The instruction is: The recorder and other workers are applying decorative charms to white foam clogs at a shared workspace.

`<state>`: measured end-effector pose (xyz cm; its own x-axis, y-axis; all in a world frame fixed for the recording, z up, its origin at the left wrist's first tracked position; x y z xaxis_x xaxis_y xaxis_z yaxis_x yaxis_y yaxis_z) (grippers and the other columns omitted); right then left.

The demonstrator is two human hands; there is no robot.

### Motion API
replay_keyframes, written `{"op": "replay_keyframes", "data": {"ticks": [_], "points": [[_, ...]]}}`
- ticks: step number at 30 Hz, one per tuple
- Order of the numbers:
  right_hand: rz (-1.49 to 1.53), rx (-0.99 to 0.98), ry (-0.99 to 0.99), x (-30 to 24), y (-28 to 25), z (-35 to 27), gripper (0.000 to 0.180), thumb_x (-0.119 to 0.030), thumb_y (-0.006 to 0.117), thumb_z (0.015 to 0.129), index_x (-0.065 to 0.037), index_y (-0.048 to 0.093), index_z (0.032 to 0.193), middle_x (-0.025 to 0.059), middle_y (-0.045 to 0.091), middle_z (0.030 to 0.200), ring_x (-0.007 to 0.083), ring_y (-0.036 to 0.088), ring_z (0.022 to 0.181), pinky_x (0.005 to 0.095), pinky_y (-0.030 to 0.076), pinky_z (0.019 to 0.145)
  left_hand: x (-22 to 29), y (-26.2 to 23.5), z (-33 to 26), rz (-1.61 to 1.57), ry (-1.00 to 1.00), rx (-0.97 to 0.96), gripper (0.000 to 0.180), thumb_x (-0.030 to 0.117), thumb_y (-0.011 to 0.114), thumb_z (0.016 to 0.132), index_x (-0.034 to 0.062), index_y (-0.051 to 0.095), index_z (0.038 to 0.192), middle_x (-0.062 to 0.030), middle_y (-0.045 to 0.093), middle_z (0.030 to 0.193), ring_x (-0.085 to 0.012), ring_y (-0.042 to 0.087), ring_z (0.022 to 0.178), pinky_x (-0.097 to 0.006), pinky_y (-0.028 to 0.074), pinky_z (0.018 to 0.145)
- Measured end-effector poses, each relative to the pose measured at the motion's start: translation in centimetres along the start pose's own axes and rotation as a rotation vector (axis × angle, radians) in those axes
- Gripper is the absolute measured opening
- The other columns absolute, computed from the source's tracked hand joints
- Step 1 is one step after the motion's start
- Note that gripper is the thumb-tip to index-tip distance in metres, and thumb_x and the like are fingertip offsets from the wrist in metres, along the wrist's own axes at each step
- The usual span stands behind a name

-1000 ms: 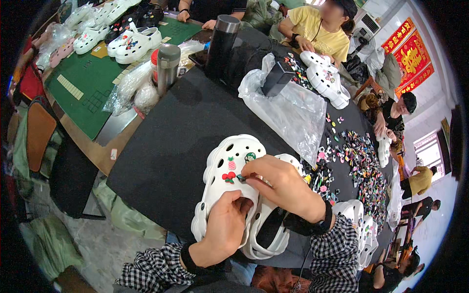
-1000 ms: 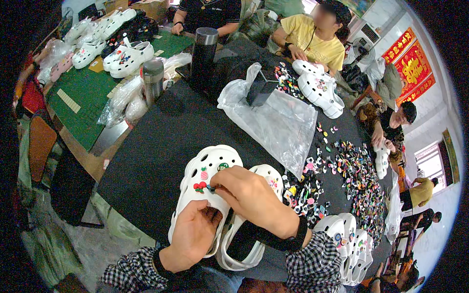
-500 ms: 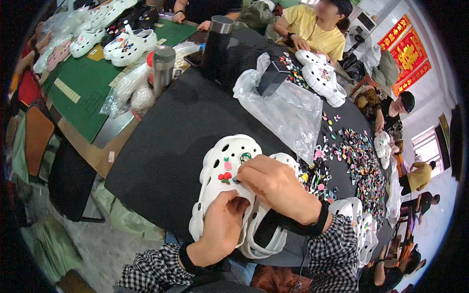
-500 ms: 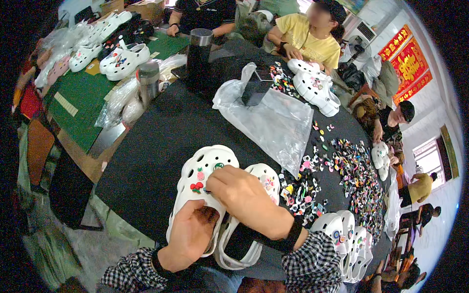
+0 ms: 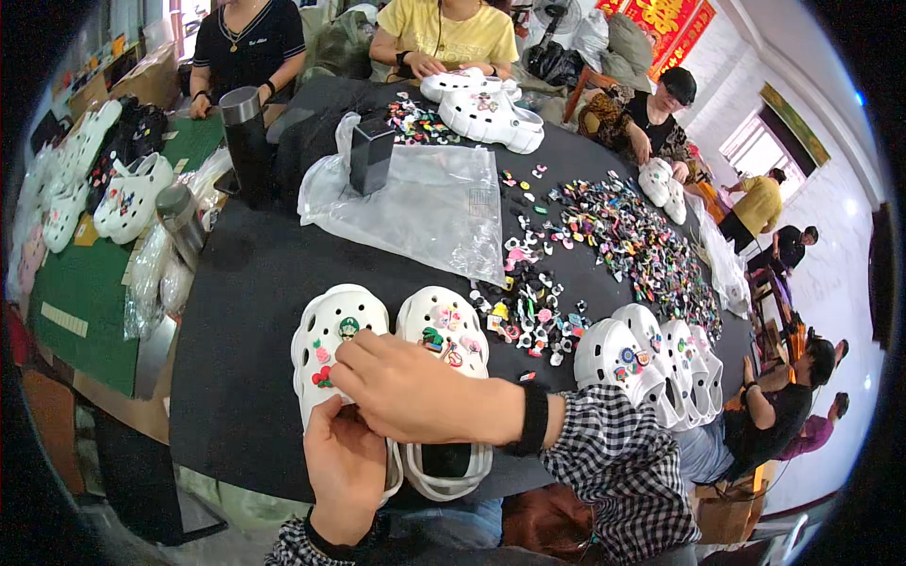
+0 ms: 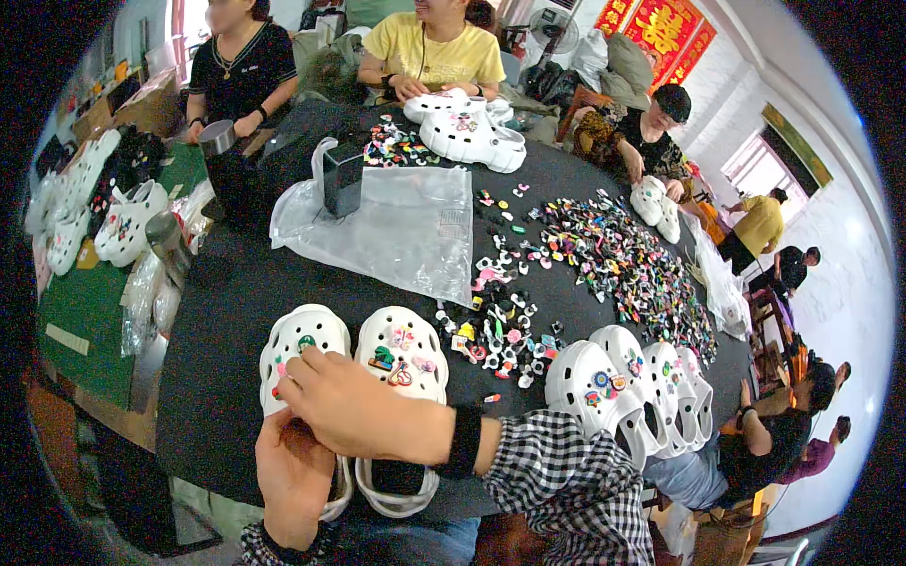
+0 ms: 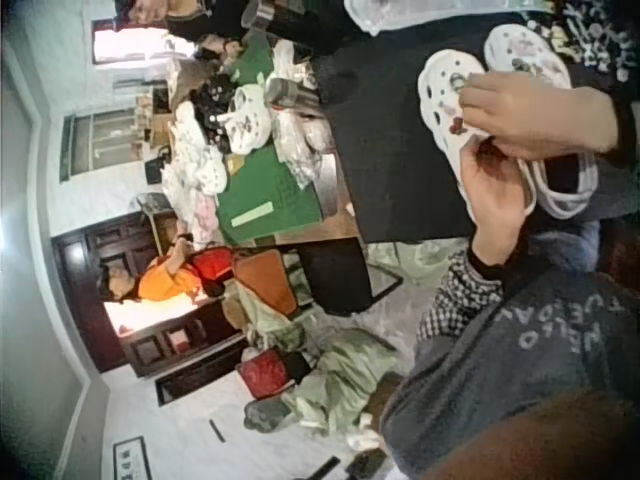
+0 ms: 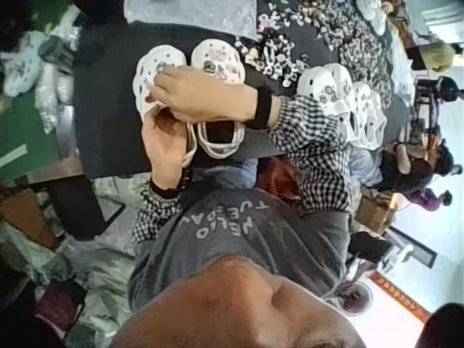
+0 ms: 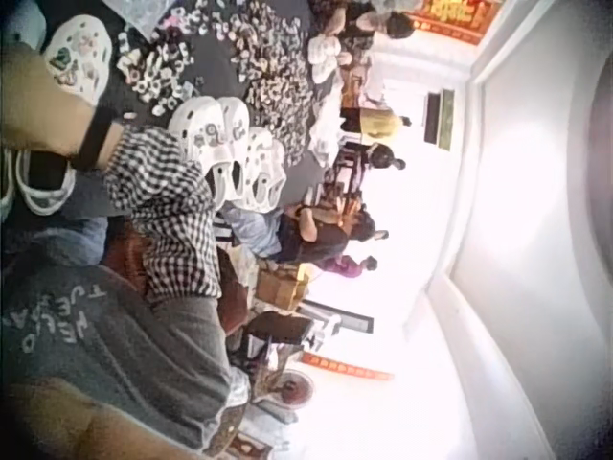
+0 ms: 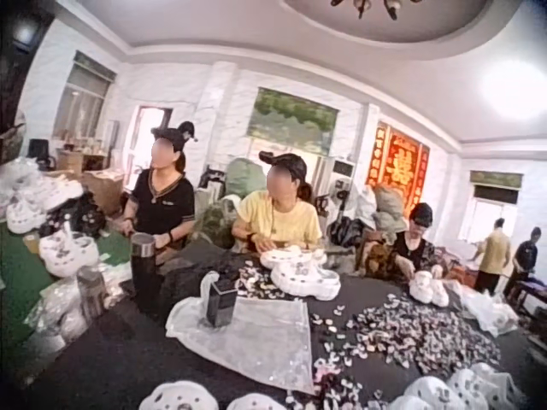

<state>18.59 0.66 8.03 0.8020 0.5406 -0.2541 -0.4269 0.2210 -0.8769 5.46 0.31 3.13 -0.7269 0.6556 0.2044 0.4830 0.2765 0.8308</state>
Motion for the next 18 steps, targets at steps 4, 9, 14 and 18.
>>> {"op": "replay_keyframes", "data": {"ticks": [4,9,14,18], "points": [[-0.314,-0.033,0.041,-1.7,1.4,0.1,0.026,-0.015,0.064,0.067,-0.001,0.053,0.087,0.0098,0.052,0.086,0.0244,0.053,0.082,0.0314,0.047,0.068,0.2,0.1,-0.4,0.052,-0.016,0.030,0.026,0.022,0.039,0.097,0.0072,0.058,0.107,-0.0058,0.064,0.106,-0.0204,0.062,0.097,-0.037,0.050,0.086],[-0.375,0.003,0.085,-1.8,2.5,1.1,0.024,-0.018,0.062,0.069,-0.002,0.055,0.085,0.0077,0.051,0.083,0.0224,0.053,0.081,0.0292,0.046,0.066,0.3,-0.3,-0.3,0.089,0.009,0.039,0.029,0.024,0.037,0.098,0.0087,0.057,0.112,-0.0059,0.062,0.113,-0.0218,0.061,0.102,-0.039,0.050,0.088],[-0.531,-0.065,0.075,-2.2,3.0,1.5,0.022,-0.022,0.062,0.068,-0.005,0.056,0.080,0.0074,0.051,0.079,0.0196,0.053,0.075,0.0258,0.042,0.061,0.4,0.5,-0.3,0.044,-0.006,0.062,0.035,0.027,0.035,0.099,0.0078,0.053,0.123,-0.0072,0.059,0.122,-0.0236,0.057,0.111,-0.041,0.047,0.094],[-0.473,-0.052,0.057,-1.8,2.8,1.1,0.022,-0.022,0.062,0.068,-0.004,0.056,0.079,0.0076,0.051,0.079,0.0196,0.053,0.074,0.0263,0.043,0.060,0.3,0.3,-0.2,0.044,-0.003,0.066,0.036,0.027,0.034,0.099,0.0074,0.052,0.124,-0.0074,0.058,0.123,-0.0240,0.057,0.112,-0.041,0.046,0.095]]}}
Point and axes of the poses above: each hand's wrist, its own z-axis towards the middle knuckle, its own y-axis out of the palm, x = y × z, the point moved 1 cm from there along z, towards the middle knuckle
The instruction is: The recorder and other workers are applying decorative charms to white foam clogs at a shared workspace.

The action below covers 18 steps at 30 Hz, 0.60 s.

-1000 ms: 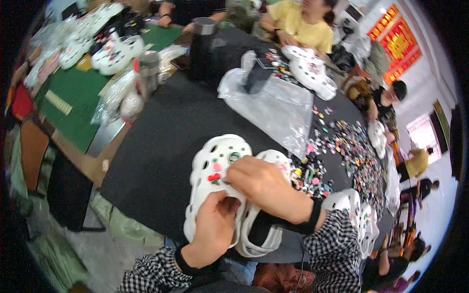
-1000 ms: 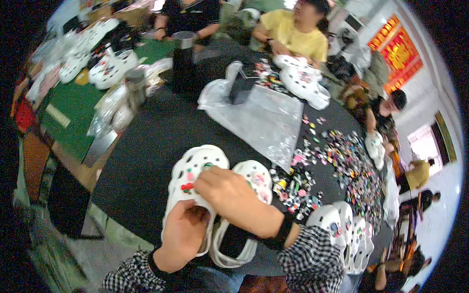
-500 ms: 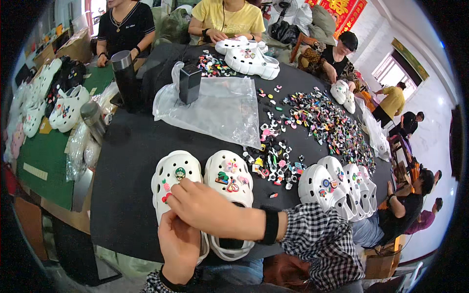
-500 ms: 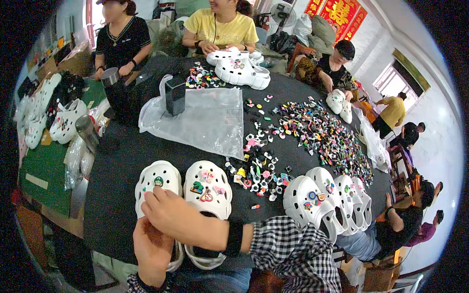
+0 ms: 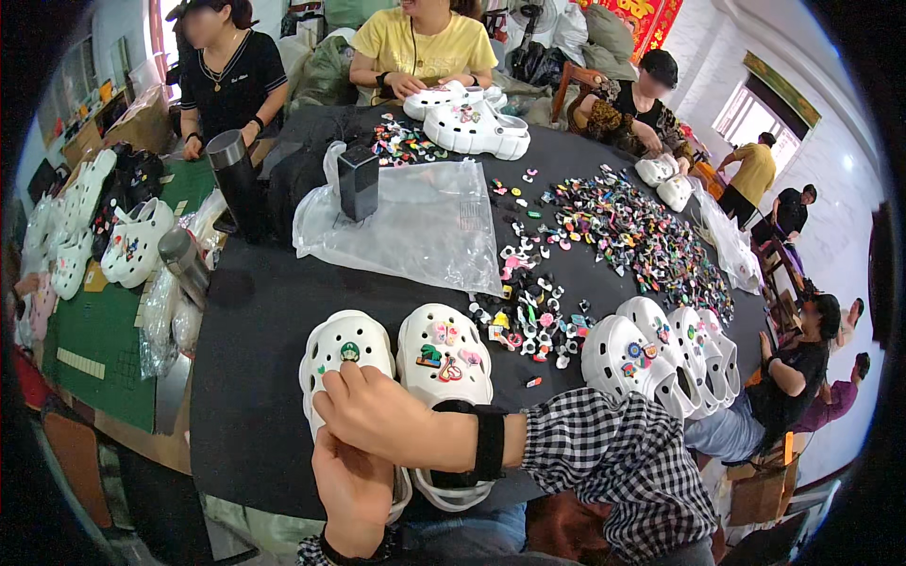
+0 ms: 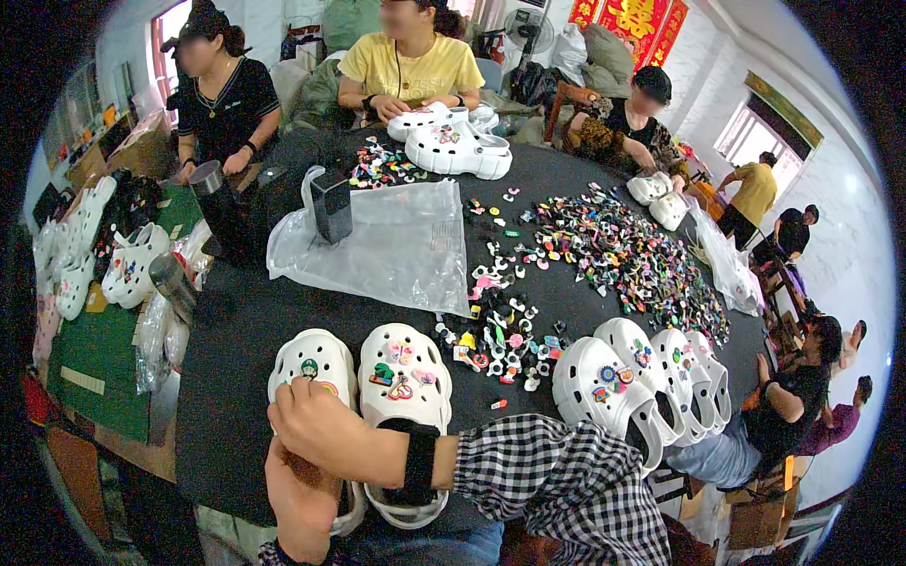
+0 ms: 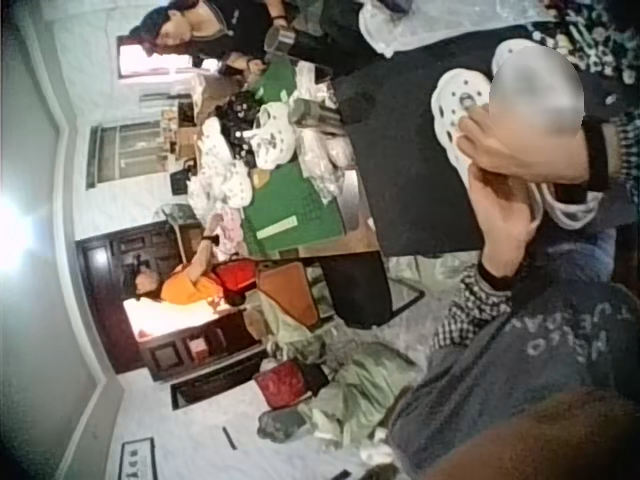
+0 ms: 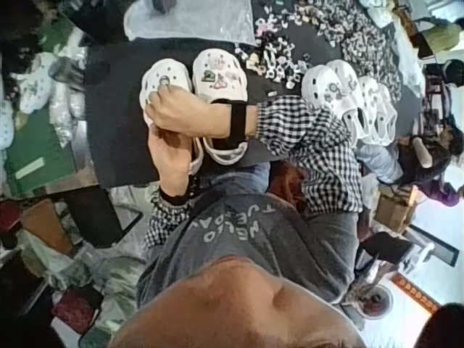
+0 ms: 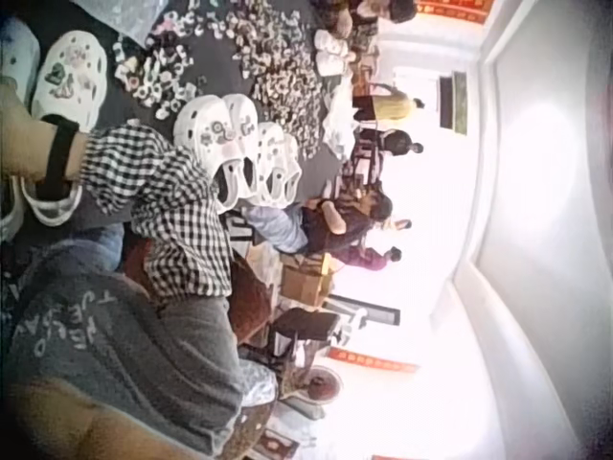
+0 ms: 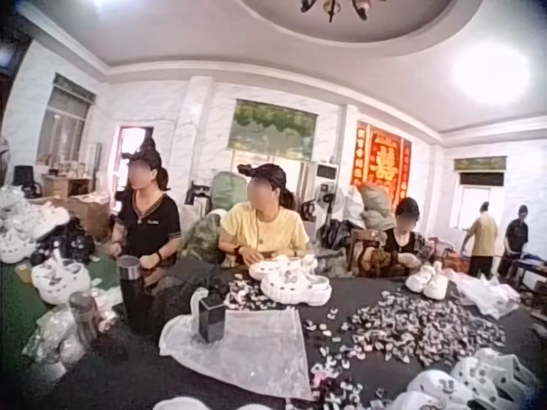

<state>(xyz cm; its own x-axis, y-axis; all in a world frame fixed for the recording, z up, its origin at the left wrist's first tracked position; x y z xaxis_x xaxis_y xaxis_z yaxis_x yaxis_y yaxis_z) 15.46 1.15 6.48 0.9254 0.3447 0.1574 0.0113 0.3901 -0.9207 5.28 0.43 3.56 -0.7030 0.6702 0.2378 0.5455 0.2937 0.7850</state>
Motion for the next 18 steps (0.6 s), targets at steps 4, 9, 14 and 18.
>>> {"op": "replay_keyframes", "data": {"ticks": [4,9,14,18], "points": [[0.052,-0.003,-0.049,0.6,-0.2,0.1,0.021,-0.020,0.062,0.069,-0.003,0.056,0.079,0.0077,0.052,0.079,0.0205,0.054,0.075,0.0285,0.045,0.060,0.0,-0.9,0.5,-0.027,-0.009,-0.054,0.035,0.027,0.034,0.099,0.0079,0.054,0.120,-0.0069,0.059,0.121,-0.0228,0.057,0.110,-0.041,0.047,0.094],[0.143,-0.007,-0.074,0.9,-0.1,0.1,0.019,-0.018,0.062,0.069,-0.003,0.055,0.078,0.0085,0.053,0.080,0.0215,0.055,0.076,0.0302,0.047,0.062,0.0,-0.8,0.4,-0.013,-0.016,-0.072,0.033,0.027,0.034,0.099,0.0088,0.056,0.116,-0.0055,0.061,0.117,-0.0210,0.059,0.107,-0.040,0.049,0.091],[0.219,-0.025,-0.063,1.1,-0.2,0.1,0.023,-0.017,0.062,0.070,-0.003,0.054,0.085,0.0090,0.053,0.081,0.0215,0.056,0.076,0.0297,0.048,0.061,0.0,-0.7,0.4,-0.016,0.016,-0.048,0.031,0.027,0.035,0.099,0.0106,0.056,0.114,-0.0044,0.061,0.114,-0.0200,0.060,0.104,-0.039,0.051,0.088],[0.146,-0.088,-0.020,0.7,-0.5,0.0,0.028,-0.016,0.062,0.069,-0.002,0.053,0.090,0.0093,0.053,0.082,0.0224,0.057,0.077,0.0306,0.048,0.061,0.2,-0.3,-0.2,0.010,-0.010,-0.096,0.024,0.019,0.039,0.096,0.0055,0.057,0.106,-0.0049,0.060,0.110,-0.0161,0.057,0.105,-0.035,0.044,0.094]]}}
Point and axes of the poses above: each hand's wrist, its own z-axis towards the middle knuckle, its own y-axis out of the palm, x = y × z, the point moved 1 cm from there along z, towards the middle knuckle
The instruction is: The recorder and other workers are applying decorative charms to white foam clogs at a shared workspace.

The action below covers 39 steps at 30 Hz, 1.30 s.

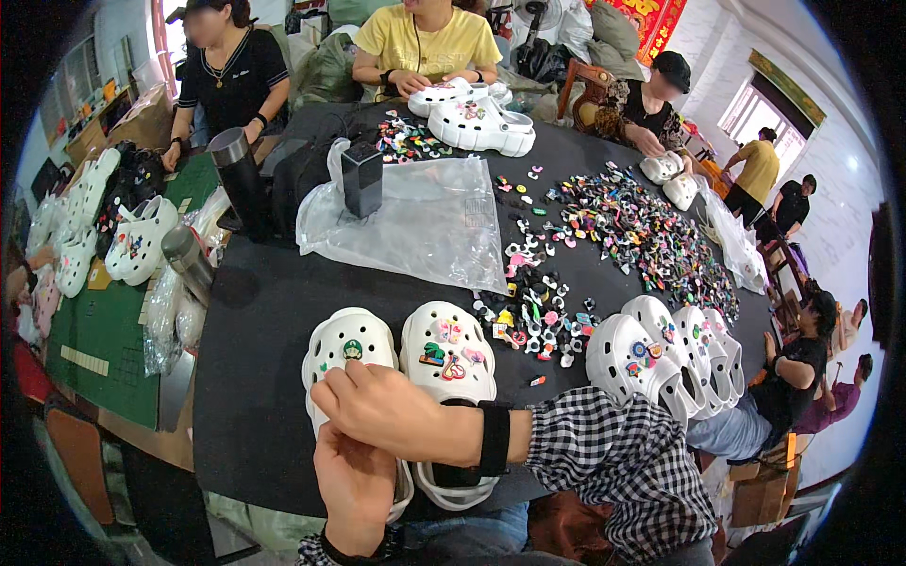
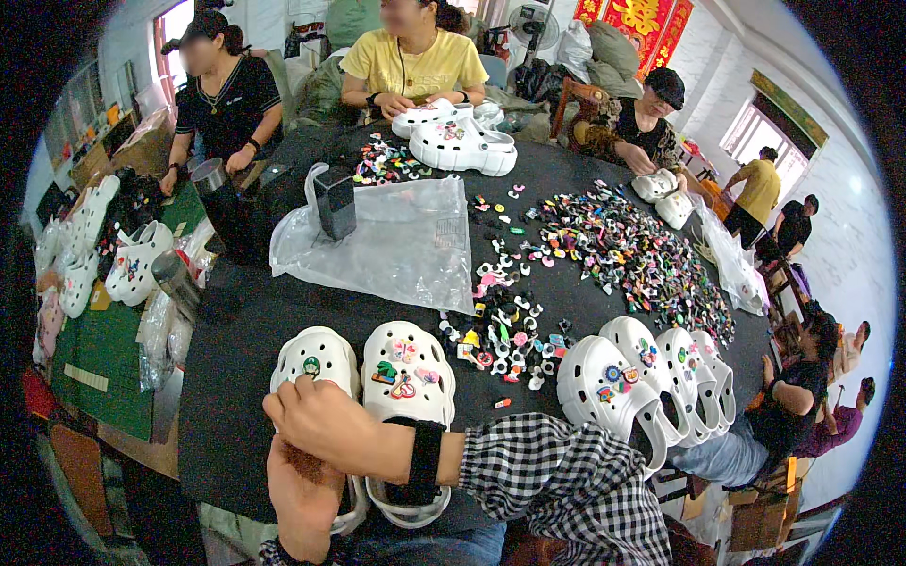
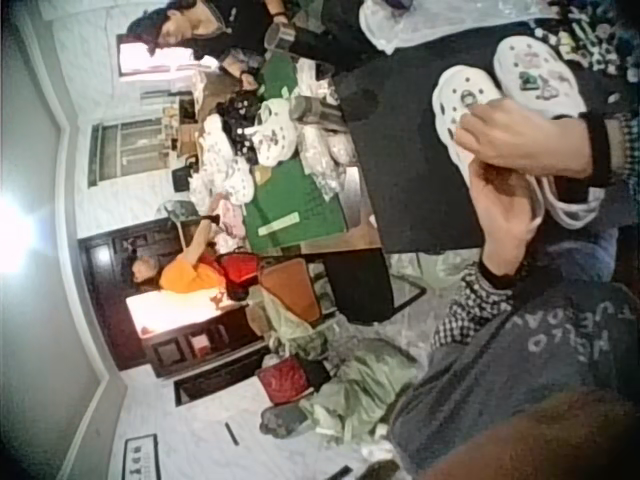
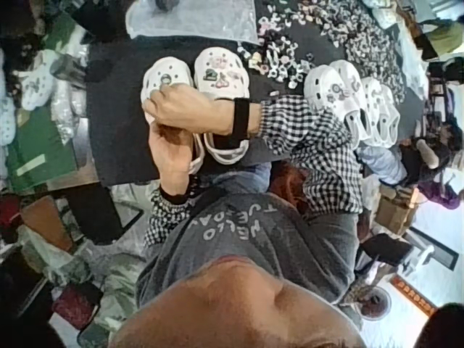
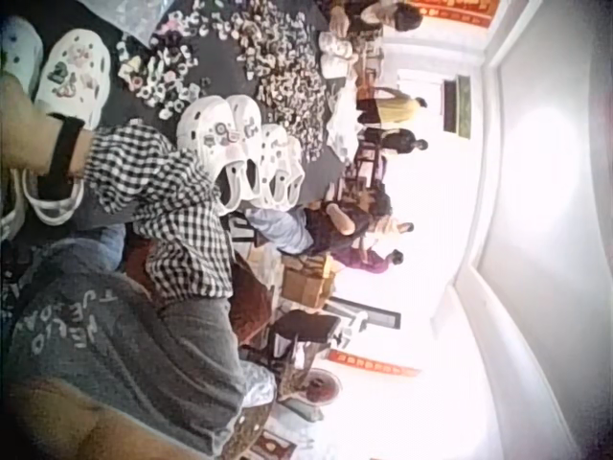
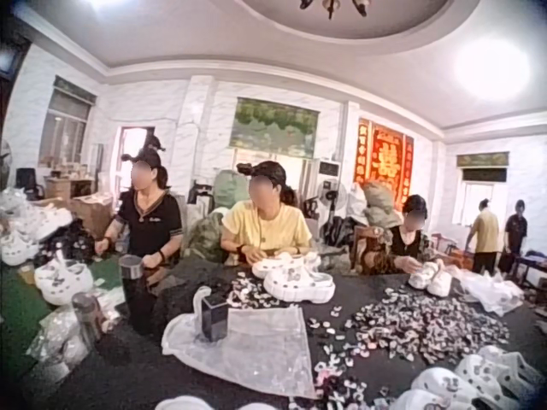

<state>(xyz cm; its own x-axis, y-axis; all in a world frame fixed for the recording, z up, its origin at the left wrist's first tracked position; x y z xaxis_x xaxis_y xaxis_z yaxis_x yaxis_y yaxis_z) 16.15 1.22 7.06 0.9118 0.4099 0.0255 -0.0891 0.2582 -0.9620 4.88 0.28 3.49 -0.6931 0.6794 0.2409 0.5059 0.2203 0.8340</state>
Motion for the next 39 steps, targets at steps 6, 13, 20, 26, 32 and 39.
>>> {"op": "replay_keyframes", "data": {"ticks": [6,13,20,26,32,39], "points": [[0.123,0.124,0.099,0.7,0.1,-0.3,0.031,-0.014,0.063,0.068,0.000,0.053,0.093,0.0102,0.054,0.084,0.0252,0.058,0.080,0.0329,0.050,0.063,-0.2,-0.2,0.6,0.014,0.006,-0.019,0.021,0.018,0.042,0.095,0.0053,0.059,0.099,-0.0045,0.060,0.107,-0.0158,0.057,0.102,-0.034,0.044,0.093],[0.171,0.194,0.153,0.0,-0.3,-0.8,0.027,-0.014,0.062,0.071,-0.002,0.054,0.095,0.0079,0.052,0.087,0.0240,0.055,0.087,0.0344,0.047,0.064,-0.4,-0.4,0.7,-0.011,-0.013,0.061,0.026,0.021,0.041,0.094,0.0074,0.061,0.102,-0.0074,0.065,0.107,-0.0224,0.062,0.100,-0.039,0.049,0.089],[-0.094,0.147,0.058,-0.9,-0.9,-0.4,0.020,-0.018,0.061,0.070,-0.006,0.056,0.085,0.0057,0.052,0.082,0.0195,0.051,0.078,0.0300,0.038,0.067,-0.2,-1.6,0.9,-0.032,-0.033,0.048,0.028,0.023,0.039,0.096,0.0084,0.060,0.105,-0.0070,0.065,0.109,-0.0224,0.062,0.100,-0.040,0.049,0.089],[-0.166,0.149,0.037,-0.1,-0.7,-0.4,0.014,-0.017,0.061,0.068,-0.006,0.055,0.074,0.0047,0.052,0.073,0.0194,0.052,0.075,0.0295,0.038,0.066,-0.3,-0.5,0.3,0.058,0.007,-0.038,0.026,0.020,0.038,0.098,0.0046,0.056,0.107,-0.0063,0.060,0.108,-0.0174,0.057,0.103,-0.035,0.045,0.092],[-0.089,0.132,-0.027,0.1,-0.2,-0.1,0.016,-0.019,0.061,0.066,-0.005,0.058,0.073,0.0055,0.054,0.073,0.0187,0.053,0.074,0.0287,0.040,0.066,0.0,-0.8,0.4,0.068,0.013,0.078,0.025,0.024,0.038,0.097,0.0112,0.059,0.102,-0.0037,0.064,0.103,-0.0196,0.061,0.099,-0.038,0.051,0.085],[-0.072,0.136,-0.012,0.0,-0.1,-0.5,0.015,-0.018,0.061,0.066,-0.005,0.058,0.073,0.0057,0.055,0.073,0.0187,0.054,0.074,0.0285,0.042,0.067,0.0,-1.1,-0.2,0.010,-0.049,0.003,0.025,0.023,0.040,0.097,0.0096,0.060,0.098,-0.0032,0.065,0.098,-0.0165,0.062,0.093,-0.036,0.052,0.079]]}}
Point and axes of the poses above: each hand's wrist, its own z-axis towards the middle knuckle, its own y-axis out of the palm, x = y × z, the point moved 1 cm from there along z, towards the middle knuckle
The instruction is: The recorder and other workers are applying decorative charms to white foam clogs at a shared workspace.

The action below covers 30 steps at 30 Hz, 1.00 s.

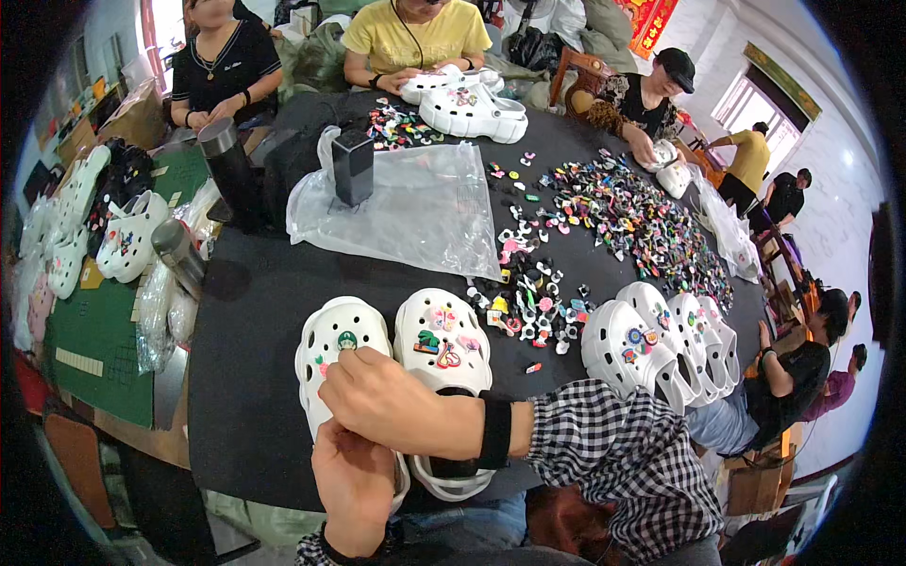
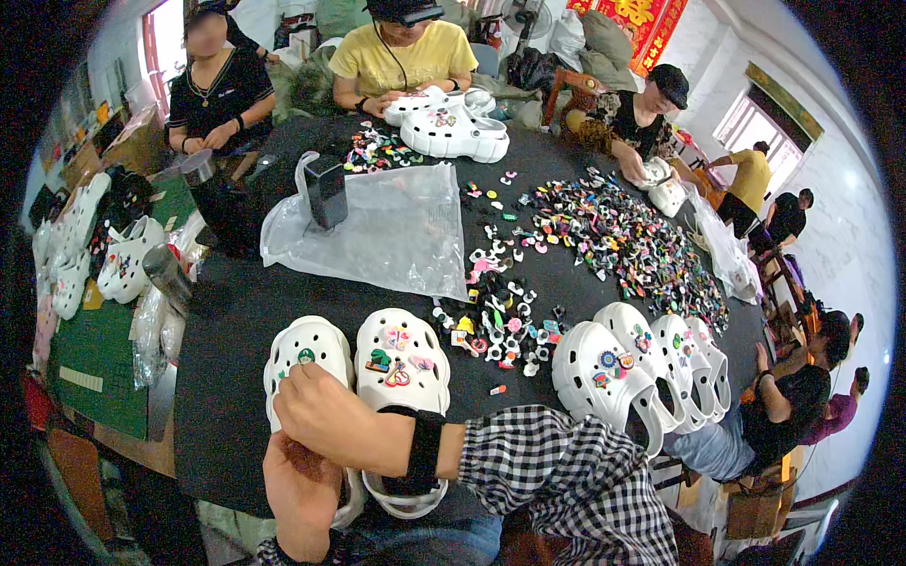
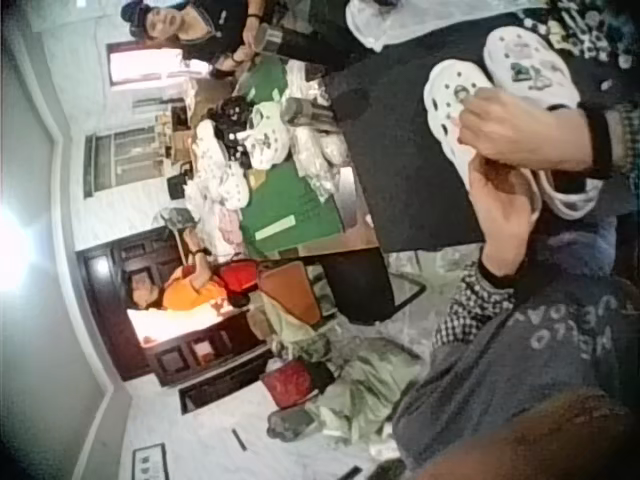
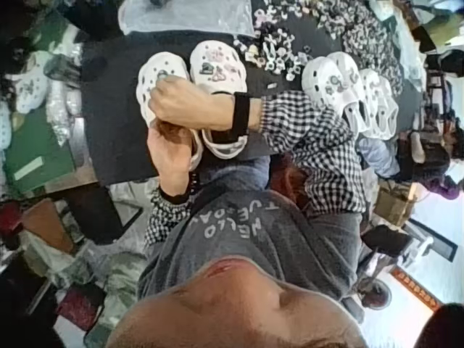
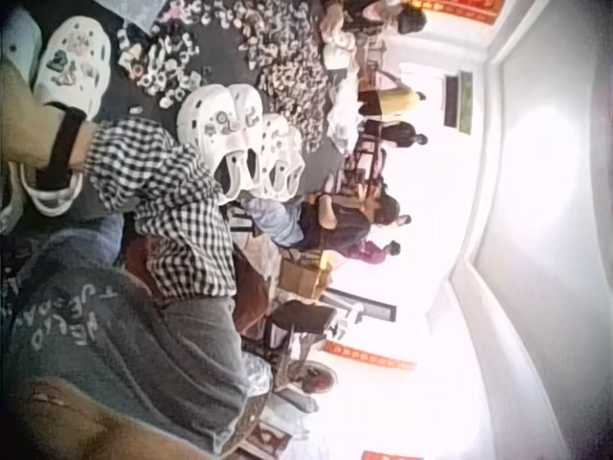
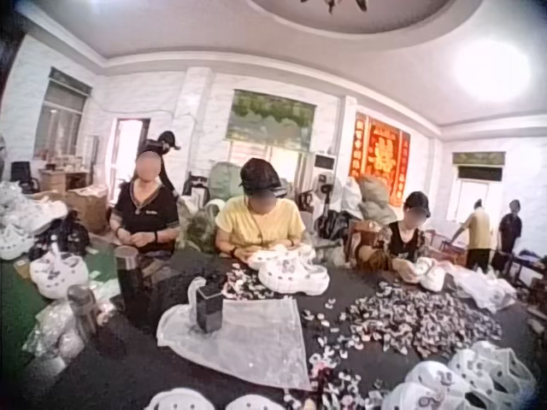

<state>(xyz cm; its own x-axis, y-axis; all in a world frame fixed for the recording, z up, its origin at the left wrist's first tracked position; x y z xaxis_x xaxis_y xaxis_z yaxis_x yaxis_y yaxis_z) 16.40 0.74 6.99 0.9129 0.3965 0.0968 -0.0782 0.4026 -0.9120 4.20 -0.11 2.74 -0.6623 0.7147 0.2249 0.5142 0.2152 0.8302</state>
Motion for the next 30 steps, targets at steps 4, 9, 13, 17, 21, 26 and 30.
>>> {"op": "replay_keyframes", "data": {"ticks": [4,9,13,17,21,26,30], "points": [[0.065,-0.005,0.019,0.3,0.4,0.0,0.014,-0.017,0.061,0.066,-0.005,0.058,0.073,0.0064,0.056,0.074,0.0194,0.055,0.076,0.0296,0.044,0.068,-0.3,1.5,-0.9,0.071,0.067,0.081,0.019,0.017,0.043,0.095,0.0050,0.058,0.096,-0.0043,0.062,0.096,-0.0151,0.058,0.091,-0.031,0.046,0.081],[0.160,-0.059,0.036,0.6,0.5,0.0,0.014,-0.015,0.063,0.065,-0.004,0.059,0.074,0.0073,0.058,0.077,0.0212,0.058,0.079,0.0309,0.046,0.068,-0.2,1.2,-1.0,0.092,0.015,-0.006,0.016,0.014,0.045,0.093,0.0052,0.058,0.090,-0.0032,0.061,0.087,-0.0143,0.056,0.084,-0.028,0.044,0.076],[0.104,-0.070,0.024,0.4,0.3,0.1,0.014,-0.014,0.063,0.065,-0.004,0.059,0.074,0.0070,0.058,0.077,0.0217,0.057,0.079,0.0312,0.047,0.068,-0.4,0.4,-0.3,0.074,0.035,0.018,0.020,0.019,0.043,0.096,0.0077,0.060,0.092,-0.0029,0.066,0.090,-0.0156,0.064,0.083,-0.030,0.053,0.071],[0.190,-0.005,0.050,0.8,0.7,0.3,0.013,-0.014,0.063,0.068,-0.003,0.059,0.074,0.0090,0.057,0.083,0.0239,0.059,0.080,0.0328,0.048,0.070,-0.1,0.5,0.1,0.079,0.075,-0.040,0.020,0.019,0.044,0.095,0.0075,0.060,0.092,-0.0027,0.066,0.091,-0.0154,0.063,0.085,-0.030,0.052,0.074],[0.432,0.004,0.116,2.2,-0.3,-0.3,0.015,-0.013,0.062,0.073,0.000,0.058,0.080,0.0135,0.056,0.088,0.0287,0.061,0.083,0.0372,0.051,0.069,0.2,0.8,-0.2,0.115,0.070,-0.055,0.019,0.021,0.048,0.093,0.0047,0.057,0.097,-0.0043,0.060,0.093,-0.0162,0.054,0.090,-0.032,0.041,0.087],[0.505,-0.043,0.077,4.0,-0.3,-0.8,0.020,-0.010,0.062,0.076,0.001,0.056,0.092,0.0149,0.054,0.088,0.0322,0.061,0.085,0.0402,0.052,0.067,-0.6,2.6,-0.5,0.016,0.098,-0.052,0.030,0.028,0.052,0.091,0.0038,0.055,0.108,-0.0056,0.057,0.107,-0.0181,0.050,0.103,-0.033,0.036,0.096],[0.588,0.004,0.171,4.5,-2.4,-0.5,0.022,-0.008,0.062,0.076,-0.001,0.053,0.096,0.0168,0.055,0.091,0.0357,0.060,0.086,0.0429,0.050,0.070,-0.5,2.3,-0.2,0.051,0.100,-0.087,0.034,0.029,0.052,0.090,0.0026,0.054,0.112,-0.0067,0.055,0.112,-0.0194,0.048,0.108,-0.034,0.034,0.100]]}}
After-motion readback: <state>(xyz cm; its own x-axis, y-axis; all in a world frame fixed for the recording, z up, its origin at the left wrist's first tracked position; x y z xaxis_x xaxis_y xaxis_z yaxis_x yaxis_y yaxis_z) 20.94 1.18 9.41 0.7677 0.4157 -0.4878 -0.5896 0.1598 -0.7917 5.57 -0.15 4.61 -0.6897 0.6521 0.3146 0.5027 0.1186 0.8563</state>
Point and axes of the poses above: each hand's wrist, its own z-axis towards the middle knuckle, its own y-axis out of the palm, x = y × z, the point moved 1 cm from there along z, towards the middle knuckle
